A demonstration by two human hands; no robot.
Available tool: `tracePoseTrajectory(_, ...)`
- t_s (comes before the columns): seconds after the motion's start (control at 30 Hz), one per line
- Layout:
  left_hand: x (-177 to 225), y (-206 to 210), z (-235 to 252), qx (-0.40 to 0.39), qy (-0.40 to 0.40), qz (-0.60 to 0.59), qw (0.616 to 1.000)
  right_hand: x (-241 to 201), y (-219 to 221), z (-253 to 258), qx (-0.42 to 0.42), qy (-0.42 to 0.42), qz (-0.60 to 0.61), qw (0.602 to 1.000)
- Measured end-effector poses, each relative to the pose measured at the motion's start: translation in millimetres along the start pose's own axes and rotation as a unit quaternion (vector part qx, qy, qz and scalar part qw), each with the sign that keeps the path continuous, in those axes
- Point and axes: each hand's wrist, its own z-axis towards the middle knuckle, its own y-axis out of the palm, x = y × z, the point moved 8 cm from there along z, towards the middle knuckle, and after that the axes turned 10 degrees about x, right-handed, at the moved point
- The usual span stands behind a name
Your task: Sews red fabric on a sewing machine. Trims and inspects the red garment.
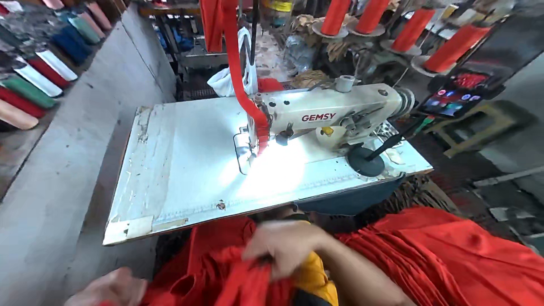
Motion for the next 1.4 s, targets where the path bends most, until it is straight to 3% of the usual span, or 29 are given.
tracePoseTrajectory(0.07, -39, -3, 2, 0.188, -0.058, -0.081, 0.977, -3, -64, 31, 0.238, 0.015, -0.076, 0.968)
tracePoseTrajectory(0.1, -54, -7, 3, 0.249, -0.037, -0.119, 0.96, 2, -88, 41, 0.36, 0.024, -0.137, 0.923)
tracePoseTrajectory(0.13, -65, -14, 5, 0.233, 0.005, -0.12, 0.965, 9, -103, 50, 0.423, 0.044, -0.186, 0.886)
tracePoseTrajectory(0.17, -77, -24, 4, 0.144, 0.033, -0.083, 0.985, 16, -110, 55, 0.449, 0.063, -0.203, 0.868)
tracePoseTrajectory(0.2, -80, -26, 1, 0.301, -0.044, -0.012, 0.953, 25, -110, 56, 0.462, 0.081, -0.193, 0.862)
tracePoseTrajectory(0.23, -84, -26, -5, 0.4, -0.122, 0.01, 0.908, 38, -103, 50, 0.474, 0.102, -0.168, 0.858)
tracePoseTrajectory(0.3, -102, -30, -17, 0.457, -0.196, 0.001, 0.868, 65, -77, 29, 0.48, 0.127, -0.136, 0.857)
tracePoseTrajectory(0.43, -117, -43, -30, 0.449, -0.182, 0.009, 0.875, 106, -8, -20, 0.399, 0.174, -0.092, 0.895)
tracePoseTrajectory(0.57, -128, -56, -35, 0.469, -0.217, -0.016, 0.856, 130, 50, -65, 0.355, 0.235, -0.034, 0.904)
tracePoseTrajectory(0.73, -125, -56, -32, 0.461, -0.193, -0.001, 0.866, 137, 82, -87, 0.317, 0.239, -0.036, 0.917)
tracePoseTrajectory(0.9, -111, -41, -21, 0.481, -0.141, 0.044, 0.864, 120, 22, -98, 0.361, 0.208, -0.116, 0.902)
tracePoseTrajectory(1.03, -102, -16, 7, 0.489, -0.116, 0.058, 0.863, 106, -52, -104, 0.399, 0.254, -0.257, 0.843)
tracePoseTrajectory(1.17, -111, 14, 57, 0.327, 0.008, 0.241, 0.914, 126, -106, -102, 0.365, 0.337, -0.361, 0.789)
tracePoseTrajectory(1.27, -131, 38, 97, 0.253, 0.06, 0.401, 0.878, 154, -127, -91, 0.321, 0.373, -0.39, 0.779)
tracePoseTrajectory(1.4, -173, 37, 139, 0.186, -0.018, 0.51, 0.84, 190, -136, -61, 0.257, 0.368, -0.441, 0.777)
